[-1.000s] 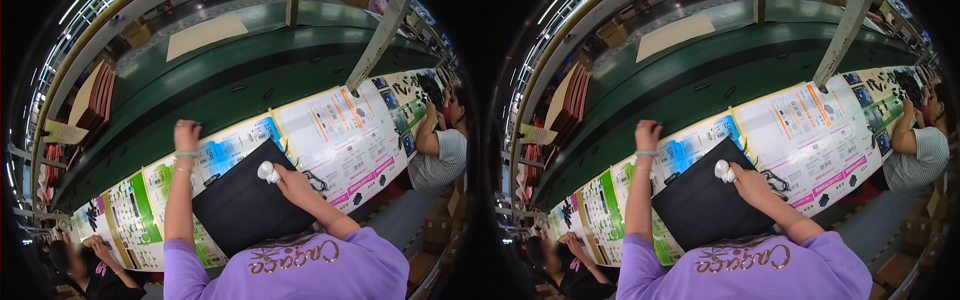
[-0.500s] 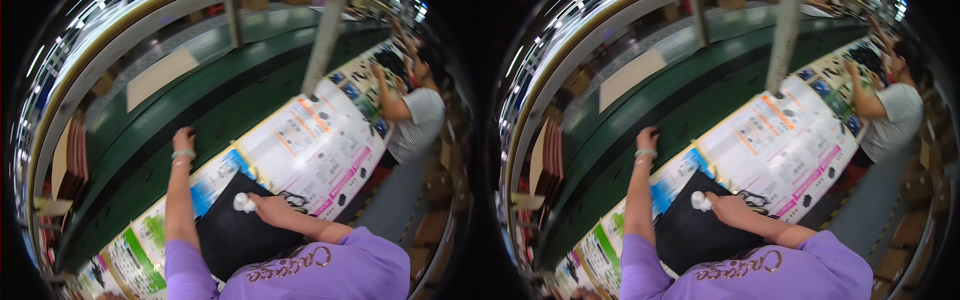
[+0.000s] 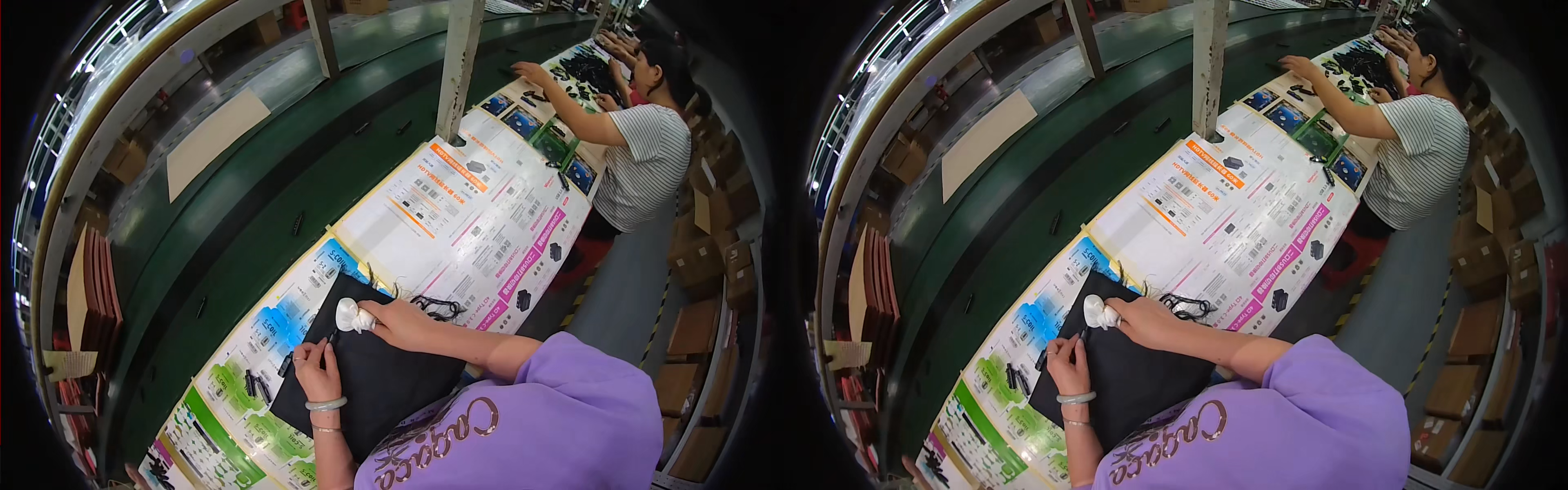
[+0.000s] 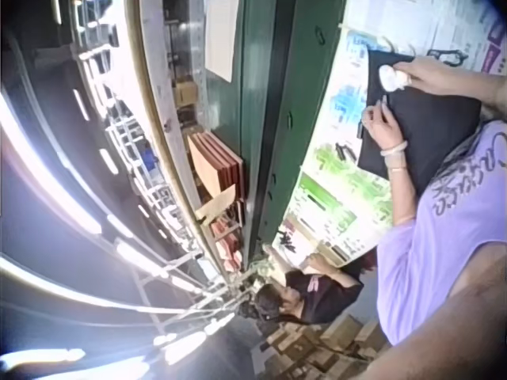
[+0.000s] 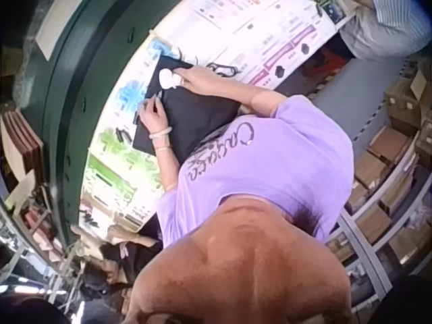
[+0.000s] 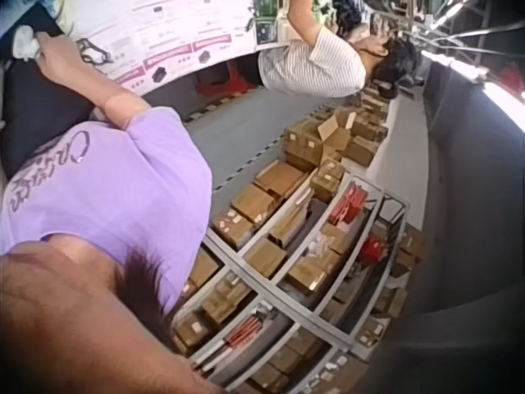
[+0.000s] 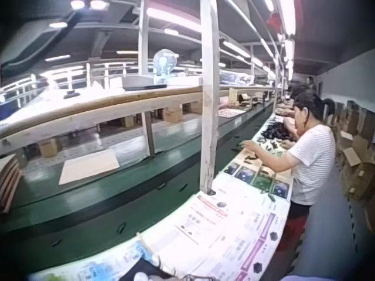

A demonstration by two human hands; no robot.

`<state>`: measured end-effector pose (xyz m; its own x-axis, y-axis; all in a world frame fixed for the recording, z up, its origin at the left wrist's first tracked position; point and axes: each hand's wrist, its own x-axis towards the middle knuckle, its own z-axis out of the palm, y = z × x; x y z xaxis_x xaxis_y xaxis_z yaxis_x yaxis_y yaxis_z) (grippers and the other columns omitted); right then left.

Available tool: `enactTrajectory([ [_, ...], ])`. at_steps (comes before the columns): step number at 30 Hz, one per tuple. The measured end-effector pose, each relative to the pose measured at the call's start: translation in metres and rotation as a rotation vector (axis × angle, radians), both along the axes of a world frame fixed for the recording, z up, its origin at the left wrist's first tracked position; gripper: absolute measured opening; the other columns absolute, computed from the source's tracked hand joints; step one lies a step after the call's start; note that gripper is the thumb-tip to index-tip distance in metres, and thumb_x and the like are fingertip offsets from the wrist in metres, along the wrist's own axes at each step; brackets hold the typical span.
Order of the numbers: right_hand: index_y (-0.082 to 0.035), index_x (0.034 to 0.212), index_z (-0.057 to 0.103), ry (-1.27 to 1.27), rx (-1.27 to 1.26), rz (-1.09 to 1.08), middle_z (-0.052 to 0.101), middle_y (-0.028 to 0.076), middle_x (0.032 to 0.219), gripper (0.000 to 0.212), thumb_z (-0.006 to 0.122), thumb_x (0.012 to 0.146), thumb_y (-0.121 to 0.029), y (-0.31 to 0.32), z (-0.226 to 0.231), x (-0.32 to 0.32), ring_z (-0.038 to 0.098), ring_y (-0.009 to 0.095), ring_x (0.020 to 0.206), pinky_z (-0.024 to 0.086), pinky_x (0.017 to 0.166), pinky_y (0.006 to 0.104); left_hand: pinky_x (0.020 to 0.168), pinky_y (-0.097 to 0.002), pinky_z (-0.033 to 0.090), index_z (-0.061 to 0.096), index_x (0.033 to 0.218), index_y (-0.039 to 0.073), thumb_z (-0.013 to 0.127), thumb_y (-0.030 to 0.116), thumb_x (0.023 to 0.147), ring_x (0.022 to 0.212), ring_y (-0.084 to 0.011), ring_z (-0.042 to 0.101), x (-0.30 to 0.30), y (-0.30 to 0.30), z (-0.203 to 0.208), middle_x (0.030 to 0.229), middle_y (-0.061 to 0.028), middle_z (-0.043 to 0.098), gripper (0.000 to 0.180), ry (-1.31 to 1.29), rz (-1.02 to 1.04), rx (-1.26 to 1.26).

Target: Manually cleaning or applying a substance to electronic components using a white cloth at a workstation.

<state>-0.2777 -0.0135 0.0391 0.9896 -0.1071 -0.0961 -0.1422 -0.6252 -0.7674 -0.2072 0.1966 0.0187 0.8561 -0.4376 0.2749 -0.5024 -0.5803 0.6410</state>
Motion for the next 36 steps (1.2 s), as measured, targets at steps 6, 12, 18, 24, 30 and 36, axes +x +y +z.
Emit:
enactTrajectory([
  [6,-0.008,0.126,0.049,-0.004,0.006,0.017,0.068,0.022,0.083,0.039,0.059,0.090,-0.016,0.001,0.007,-0.005,0.066,0.042,0.080,0.051,0.068,0.0527,0.084,-0.0379,0.050,0.069,0.095,-0.001,0.074,-0.003,0.075,0.091,-0.0314,0.063,-0.005,-0.008,0.002,0.097,-0.0142,0.065,0.020,0.054,-0.024,-0.095],
  [12,-0.005,0.130,0.047,-0.042,-0.044,-0.081,0.065,0.027,0.079,0.044,0.058,0.089,-0.019,-0.001,0.001,-0.010,0.064,0.048,0.075,0.049,0.065,0.0565,0.075,-0.0399,0.050,0.067,0.088,0.003,0.074,0.001,0.077,0.084,-0.0335,0.064,-0.003,-0.020,-0.005,0.087,-0.0135,0.067,0.013,0.031,-0.003,-0.178],
  [18,-0.006,0.135,0.050,-0.099,-0.056,-0.009,0.067,0.024,0.084,0.045,0.059,0.091,-0.014,0.011,0.013,-0.003,0.066,0.043,0.079,0.050,0.068,0.0506,0.065,-0.0313,0.052,0.060,0.097,0.006,0.078,0.000,0.073,0.077,-0.0225,0.066,-0.003,-0.007,-0.021,0.089,-0.0090,0.066,0.031,0.063,0.086,-0.176],
  [24,-0.008,0.139,0.046,-0.120,-0.139,0.089,0.066,0.023,0.087,0.052,0.060,0.088,-0.009,0.020,0.007,0.012,0.065,0.042,0.080,0.050,0.069,0.0500,0.066,-0.0312,0.052,0.058,0.099,0.006,0.079,-0.001,0.072,0.080,-0.0224,0.068,-0.001,-0.010,-0.019,0.090,-0.0087,0.067,0.034,0.087,0.102,-0.160],
  [30,-0.010,0.133,0.050,-0.329,-0.121,0.059,0.067,0.019,0.084,0.047,0.059,0.087,-0.009,0.026,0.032,0.009,0.066,0.038,0.077,0.052,0.065,0.0457,0.070,-0.0379,0.052,0.055,0.098,0.006,0.076,-0.003,0.073,0.081,-0.0289,0.065,-0.005,-0.008,-0.018,0.087,-0.0115,0.062,0.033,0.149,0.119,-0.207],
  [36,-0.007,0.133,0.048,-0.072,-0.243,0.089,0.066,0.022,0.081,0.047,0.058,0.088,-0.010,0.013,0.011,0.012,0.065,0.041,0.073,0.051,0.066,0.0509,0.070,-0.0342,0.053,0.060,0.101,0.004,0.076,0.000,0.076,0.081,-0.0258,0.065,0.002,-0.010,-0.014,0.090,-0.0106,0.065,0.030,0.021,0.036,-0.164],
])
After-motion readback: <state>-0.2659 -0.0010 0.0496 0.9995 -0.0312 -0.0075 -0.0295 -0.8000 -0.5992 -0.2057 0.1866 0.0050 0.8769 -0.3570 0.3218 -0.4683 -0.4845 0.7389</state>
